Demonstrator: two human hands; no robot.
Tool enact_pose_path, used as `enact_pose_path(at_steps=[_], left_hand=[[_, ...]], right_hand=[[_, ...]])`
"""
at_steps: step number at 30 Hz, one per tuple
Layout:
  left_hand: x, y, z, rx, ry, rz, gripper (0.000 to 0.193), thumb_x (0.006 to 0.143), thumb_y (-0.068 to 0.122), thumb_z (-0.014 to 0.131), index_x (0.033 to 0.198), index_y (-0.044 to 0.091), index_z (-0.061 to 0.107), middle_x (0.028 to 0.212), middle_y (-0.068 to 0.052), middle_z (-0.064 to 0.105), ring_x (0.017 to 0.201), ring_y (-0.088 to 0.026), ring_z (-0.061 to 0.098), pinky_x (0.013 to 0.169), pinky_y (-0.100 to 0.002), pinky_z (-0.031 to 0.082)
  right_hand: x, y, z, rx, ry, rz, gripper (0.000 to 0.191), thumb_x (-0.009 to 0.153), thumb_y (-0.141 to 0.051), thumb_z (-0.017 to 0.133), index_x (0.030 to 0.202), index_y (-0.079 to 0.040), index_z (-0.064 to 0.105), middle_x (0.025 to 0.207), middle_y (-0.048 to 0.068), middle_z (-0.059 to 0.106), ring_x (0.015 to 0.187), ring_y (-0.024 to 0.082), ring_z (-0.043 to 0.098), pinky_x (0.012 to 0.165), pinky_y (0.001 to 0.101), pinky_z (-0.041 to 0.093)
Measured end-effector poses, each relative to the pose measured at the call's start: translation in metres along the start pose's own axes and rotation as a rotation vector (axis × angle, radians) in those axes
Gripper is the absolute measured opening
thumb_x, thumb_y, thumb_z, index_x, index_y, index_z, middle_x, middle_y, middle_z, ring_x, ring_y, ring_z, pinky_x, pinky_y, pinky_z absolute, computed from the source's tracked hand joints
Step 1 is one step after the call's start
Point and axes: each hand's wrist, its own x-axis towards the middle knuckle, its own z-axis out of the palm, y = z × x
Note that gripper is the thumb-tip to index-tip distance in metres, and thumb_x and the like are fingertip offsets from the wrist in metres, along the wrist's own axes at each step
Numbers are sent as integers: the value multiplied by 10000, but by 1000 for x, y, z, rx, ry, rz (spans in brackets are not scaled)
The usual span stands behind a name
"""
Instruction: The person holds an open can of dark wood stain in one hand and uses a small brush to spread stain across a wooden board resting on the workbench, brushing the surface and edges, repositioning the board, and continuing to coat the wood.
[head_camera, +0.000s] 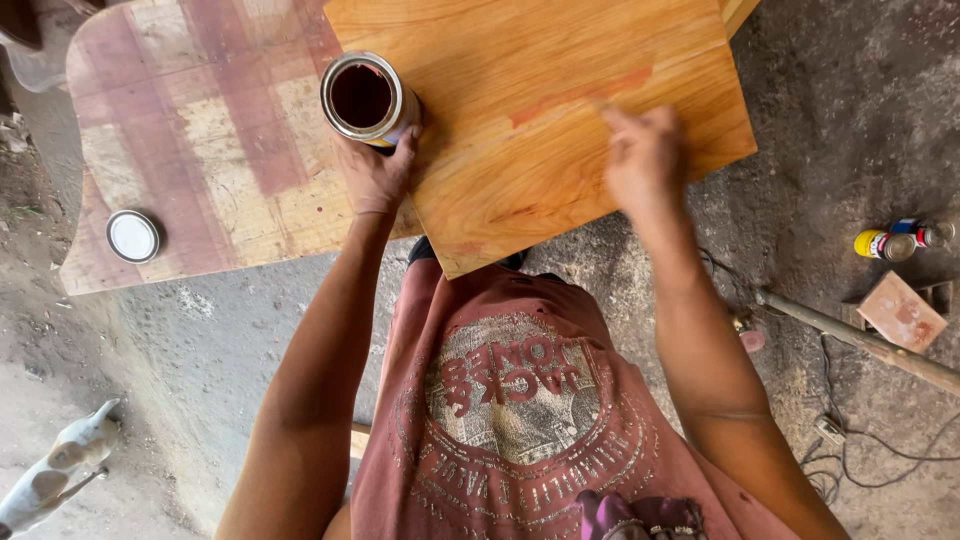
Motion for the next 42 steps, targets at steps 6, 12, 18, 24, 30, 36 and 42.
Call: enact_pose_path(at_steps=[6,12,18,24,30,36,42], left_hand=[[1,0,-4,16,0,-26,1046,791,404,915,1501,-51,297,1401,-268,532,1307,-419,529,1108,-478,423],[2,5,-8,3,-2,21,962,811,378,914,1485,-18,353,1389,-248,546,1311,-408,541,1130,-477,427],[2,8,-7,16,-7,-34,974,777,391,923,1454,-23,357,1357,-245,547,1275,-410,543,1095,-484,435],[3,5,-8,12,-20,-73,968,813,406,914,1473,-13,343,1381,-247,552,1318,-404,550,1144,-472,437],[2,2,-5,37,13,3,1108,803,399,933,1520,-76,235,1423,-299,482,1338,-446,476,1141,-485,386],[2,-2,-1,35,-7,-26,1023,803,414,922,1503,-45,335,1425,-265,523,1339,-411,513,1151,-471,406],[3,-2,0,97,2,13,978,838,409,918,1484,-51,345,1397,-272,520,1326,-420,503,1146,-487,395]], right_hand=[[0,-9,7,-63,77,-26,567,1033,33,602,1563,-163,651,1053,133,532,925,237,530,780,348,551],[-36,-81,56,-58,-3,-267,371,986,-111,625,1354,-116,675,953,119,538,916,259,525,725,377,474],[-10,-42,17,-8,151,-154,514,986,46,650,1460,-149,608,1009,120,513,926,260,522,784,386,467],[-26,-104,62,125,26,-405,453,979,-29,672,1404,-154,575,1014,129,513,1005,285,510,796,361,474],[-16,-57,33,72,86,-196,627,938,71,605,1529,-139,614,917,120,531,883,275,513,780,401,475],[-29,-36,35,125,45,-300,373,930,55,667,1249,-129,729,947,104,586,934,269,573,786,394,498],[9,51,-24,-140,325,15,287,959,4,657,1238,-42,709,1098,123,571,930,237,614,742,354,561]])
